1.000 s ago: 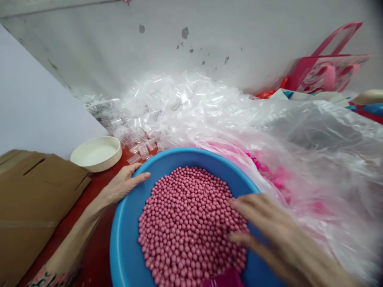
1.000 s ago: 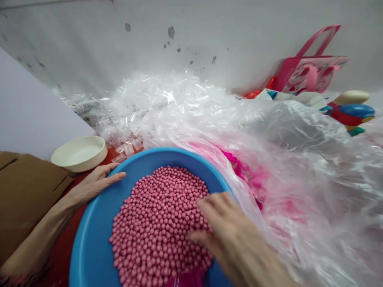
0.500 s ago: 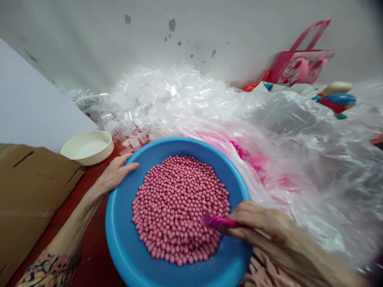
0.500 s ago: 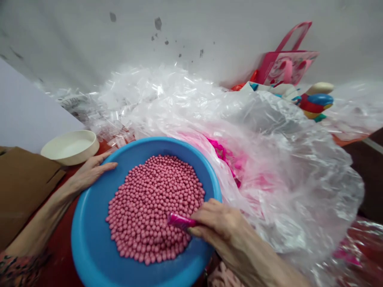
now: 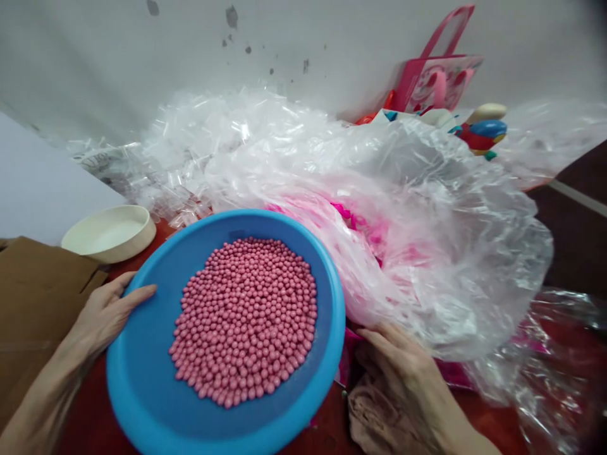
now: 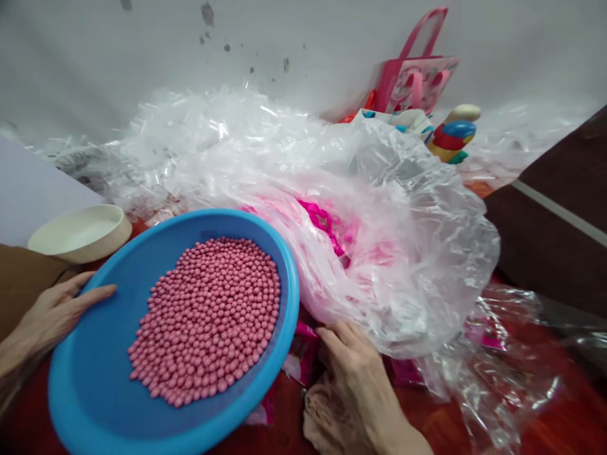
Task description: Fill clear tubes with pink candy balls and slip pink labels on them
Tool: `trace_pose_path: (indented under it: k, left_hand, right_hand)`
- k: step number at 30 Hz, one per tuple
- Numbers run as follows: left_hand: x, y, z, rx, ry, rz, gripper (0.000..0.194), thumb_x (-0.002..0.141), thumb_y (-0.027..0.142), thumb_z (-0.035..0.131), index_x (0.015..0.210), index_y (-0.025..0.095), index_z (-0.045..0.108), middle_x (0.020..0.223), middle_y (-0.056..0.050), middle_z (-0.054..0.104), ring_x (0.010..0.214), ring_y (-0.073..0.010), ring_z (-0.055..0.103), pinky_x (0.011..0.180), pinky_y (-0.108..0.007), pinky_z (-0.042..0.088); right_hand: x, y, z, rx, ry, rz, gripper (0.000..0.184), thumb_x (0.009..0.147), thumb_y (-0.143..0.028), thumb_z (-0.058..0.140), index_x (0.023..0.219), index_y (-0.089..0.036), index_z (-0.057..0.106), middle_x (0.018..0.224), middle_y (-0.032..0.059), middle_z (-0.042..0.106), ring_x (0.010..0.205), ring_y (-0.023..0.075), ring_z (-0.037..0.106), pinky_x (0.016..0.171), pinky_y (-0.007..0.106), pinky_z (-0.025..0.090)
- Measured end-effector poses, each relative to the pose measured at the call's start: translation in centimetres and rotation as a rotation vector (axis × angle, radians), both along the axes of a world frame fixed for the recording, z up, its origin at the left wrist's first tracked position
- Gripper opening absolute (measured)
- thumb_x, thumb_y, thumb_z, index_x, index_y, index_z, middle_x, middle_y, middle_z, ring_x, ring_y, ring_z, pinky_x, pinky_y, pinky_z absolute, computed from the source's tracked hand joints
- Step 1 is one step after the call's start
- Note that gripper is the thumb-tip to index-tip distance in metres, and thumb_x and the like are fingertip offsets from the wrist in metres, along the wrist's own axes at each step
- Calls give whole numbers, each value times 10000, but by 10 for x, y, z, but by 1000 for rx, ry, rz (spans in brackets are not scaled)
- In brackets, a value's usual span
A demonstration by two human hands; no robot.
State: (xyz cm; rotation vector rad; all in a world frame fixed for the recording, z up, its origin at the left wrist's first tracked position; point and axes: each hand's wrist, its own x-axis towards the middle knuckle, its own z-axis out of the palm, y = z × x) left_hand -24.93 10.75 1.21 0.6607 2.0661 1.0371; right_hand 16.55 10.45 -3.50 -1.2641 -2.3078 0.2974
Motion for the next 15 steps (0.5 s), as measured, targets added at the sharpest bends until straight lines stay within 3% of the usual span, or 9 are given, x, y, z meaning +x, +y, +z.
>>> trace_pose_path:
  k: [6,10,15]
  left_hand:
    - [-19,-16,-8,-89,-21,141,419,628,289,711,1037,263,621,725,51,713,600,-189,668,572,-339,588]
    - [-28,-23,-14,-141,24,248,538,588,287,740,1110,273,609,663,66,714,566,-204,666,524,-339,581]
    - [-37,-22,-19,-117,63,295,587,525,294,776,1094,302,632,600,101,686,520,-179,647,491,-303,570]
  right_hand:
    - [-14,0,-31,17,-127,-21,407,857,-99,373,1214,-184,549,1135,128,588,1069,268,539,858,444,525]
    - [-9,-10,-31,21,-45,-94,432,888,-179,411,1317,-217,448,1254,105,543,1144,259,523,926,447,507]
    - [-4,-18,-36,6,15,-109,547,834,-39,290,1318,-240,448,1259,70,553,1177,207,517,990,399,471]
